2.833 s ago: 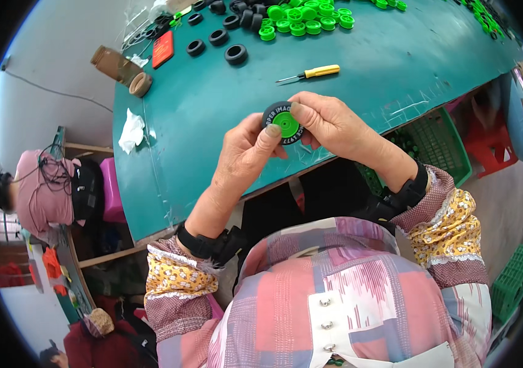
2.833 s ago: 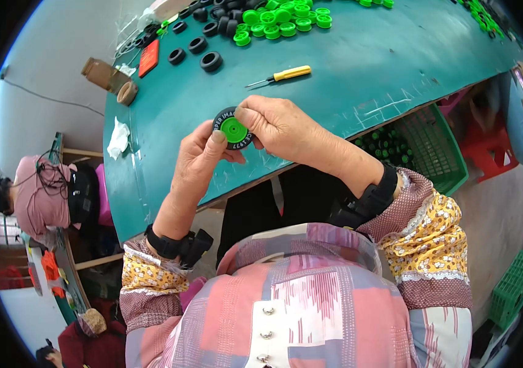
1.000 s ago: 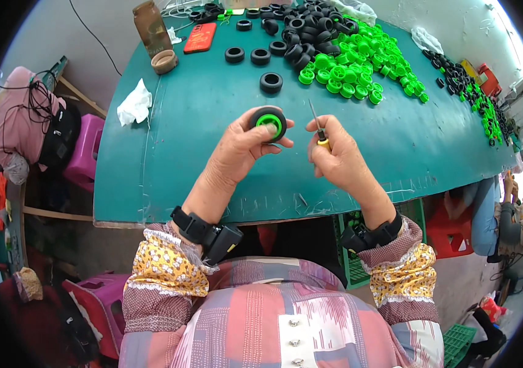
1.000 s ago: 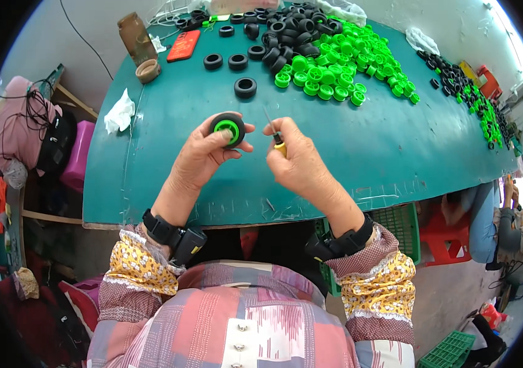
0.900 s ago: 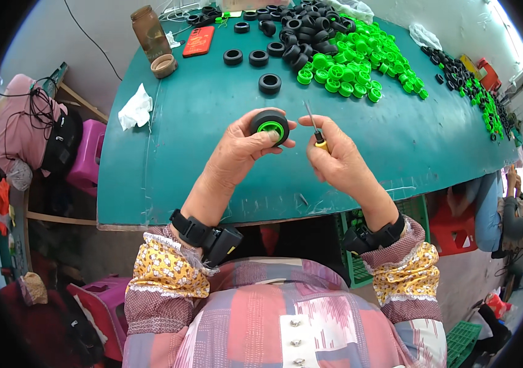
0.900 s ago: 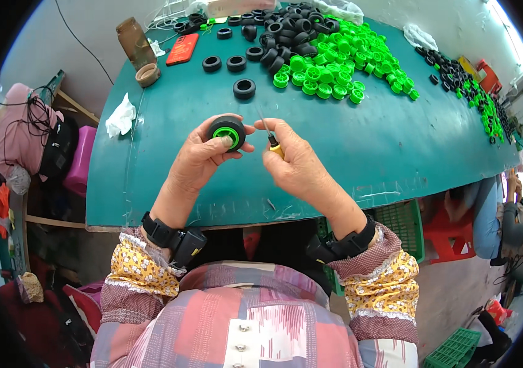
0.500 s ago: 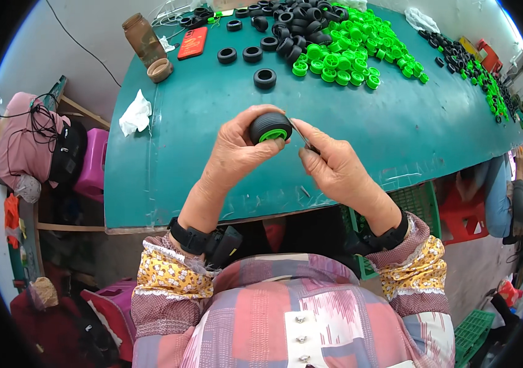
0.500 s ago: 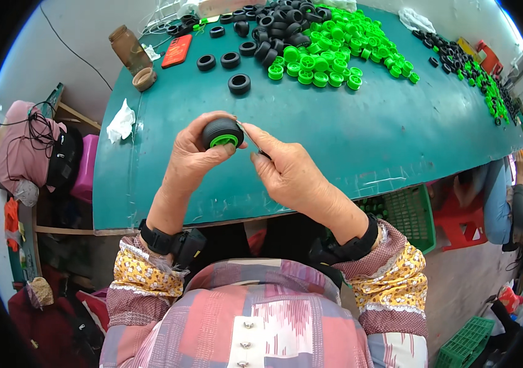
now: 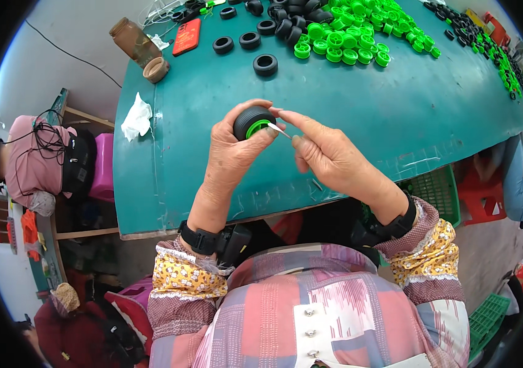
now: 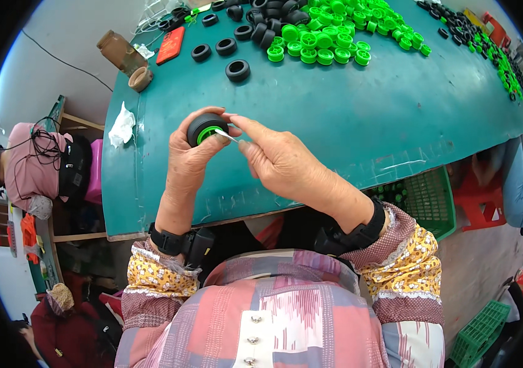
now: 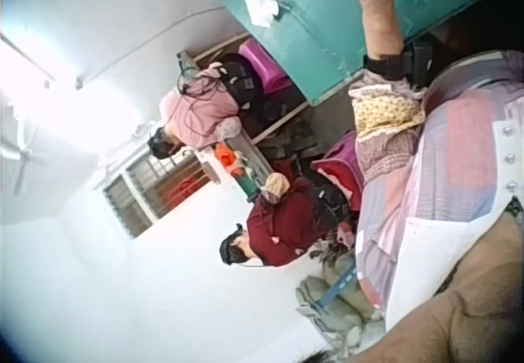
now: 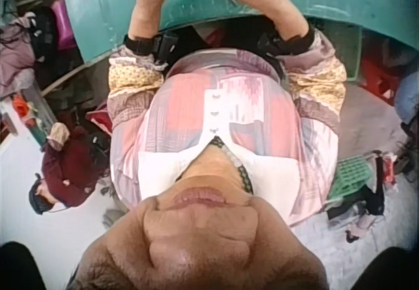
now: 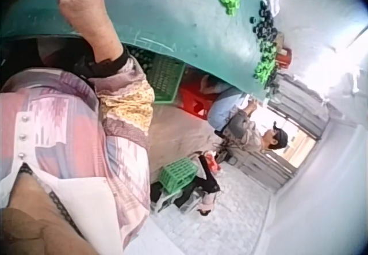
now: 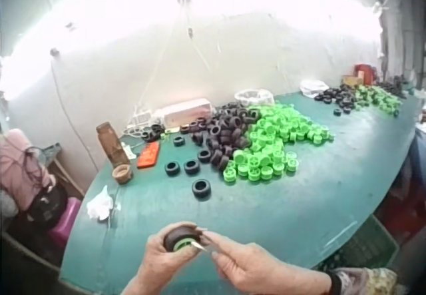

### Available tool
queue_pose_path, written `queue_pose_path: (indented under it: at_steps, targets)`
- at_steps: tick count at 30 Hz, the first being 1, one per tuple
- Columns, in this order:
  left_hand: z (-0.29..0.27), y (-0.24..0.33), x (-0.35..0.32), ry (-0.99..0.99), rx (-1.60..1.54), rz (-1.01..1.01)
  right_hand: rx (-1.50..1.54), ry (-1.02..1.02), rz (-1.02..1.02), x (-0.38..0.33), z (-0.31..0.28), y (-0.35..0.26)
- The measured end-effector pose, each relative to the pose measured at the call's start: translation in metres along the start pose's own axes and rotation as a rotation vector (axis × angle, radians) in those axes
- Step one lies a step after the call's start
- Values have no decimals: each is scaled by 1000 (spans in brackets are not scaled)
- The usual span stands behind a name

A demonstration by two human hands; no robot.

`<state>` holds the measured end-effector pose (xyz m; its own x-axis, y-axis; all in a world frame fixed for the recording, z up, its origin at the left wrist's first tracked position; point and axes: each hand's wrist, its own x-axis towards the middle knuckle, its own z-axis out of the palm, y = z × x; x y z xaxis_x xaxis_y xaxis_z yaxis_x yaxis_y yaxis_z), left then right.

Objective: Assembling a rubber tire onto a plastic wheel rim using a small tool.

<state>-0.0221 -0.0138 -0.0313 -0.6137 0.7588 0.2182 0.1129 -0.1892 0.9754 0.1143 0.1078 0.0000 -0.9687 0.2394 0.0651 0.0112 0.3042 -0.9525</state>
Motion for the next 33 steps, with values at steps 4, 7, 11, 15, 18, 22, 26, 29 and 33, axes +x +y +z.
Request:
queue_pose_path:
  at_steps: [4, 7, 11, 15, 18, 22, 26, 29, 33]
  targets:
    - [7, 4, 1, -41, 24, 61, -29, 65, -178, 3, 2, 9]
    - [12, 3, 1, -24, 7, 134, -37, 54, -176, 3, 3, 10]
    - [13, 2, 2, -13, 65, 169, -45, 39, -168, 4, 1, 10]
    - [9, 4, -2, 19, 283, 166, -319, -40, -114, 3, -5, -2]
    - [3, 4, -3, 3, 610, 309, -548, -39, -130, 0, -3, 4]
    - [3, -1, -3, -19, 874, 491, -515, -40, -96, -3, 1, 11]
    - [11, -4, -7, 32, 824, 451, -371, -5, -125, -3, 4, 18]
    - [16, -6, -10, 84, 756, 397, -346, 32, -177, -2, 6, 19]
    - [24, -6, -12, 144, 609, 310, -291, 133, -226, -1, 15, 23]
